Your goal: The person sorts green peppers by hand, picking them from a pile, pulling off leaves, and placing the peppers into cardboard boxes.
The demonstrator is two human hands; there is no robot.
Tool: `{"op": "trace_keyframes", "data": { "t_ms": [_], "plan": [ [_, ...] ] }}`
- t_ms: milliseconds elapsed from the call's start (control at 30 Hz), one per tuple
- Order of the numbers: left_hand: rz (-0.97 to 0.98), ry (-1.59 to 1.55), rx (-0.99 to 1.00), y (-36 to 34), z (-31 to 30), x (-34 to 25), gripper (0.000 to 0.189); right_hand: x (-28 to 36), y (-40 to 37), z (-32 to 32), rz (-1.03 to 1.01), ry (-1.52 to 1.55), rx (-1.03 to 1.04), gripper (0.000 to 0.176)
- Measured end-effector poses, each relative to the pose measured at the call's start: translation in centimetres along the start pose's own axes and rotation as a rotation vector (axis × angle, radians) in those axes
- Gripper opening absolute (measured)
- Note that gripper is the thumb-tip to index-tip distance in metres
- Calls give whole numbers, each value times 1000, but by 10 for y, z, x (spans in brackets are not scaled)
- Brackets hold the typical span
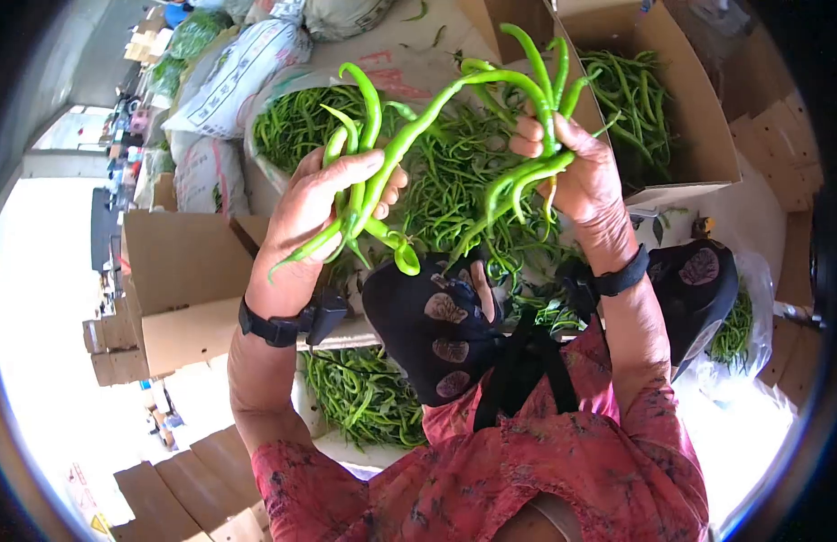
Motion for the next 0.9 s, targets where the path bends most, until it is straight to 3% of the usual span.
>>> {"op": "trace_keyframes", "data": {
  "t_ms": [233,300,400,467,533,600,733,800,900],
  "plan": [
    [83,38,-89,-59,-41,-14,25,-4,-17,0,-32,73,-11,30],
    [92,86,-290,-91,-51,-21,23,8,-19,3,-47,42,12,30],
    [158,324,-216,-145,-82,-15,29,19,-22,12,-76,37,24,31],
    [97,377,-399,-188,-96,-2,34,23,-25,20,-85,45,13,31],
    [27,236,-441,-224,-109,20,36,24,-28,24,-47,28,61,32],
    [-20,200,-474,-253,-115,37,37,19,-31,19,-50,-15,-30,33],
    [10,211,-508,-275,-97,47,36,7,-31,25,-3,11,47,33],
    [45,202,-425,-273,-91,48,36,0,-33,31,46,-22,8,34],
    [56,181,-458,-269,-81,46,37,-12,-34,39,70,-67,-9,35]
  ]
}}
Point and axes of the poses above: each hand's wrist, its own y-axis towards the middle knuckle, its own z-axis out of the palm, x = y × z, the point moved 2 cm from there along y, towards the middle knuckle, and after that the axes turned 5 degrees about z, right-handed, at the moved point
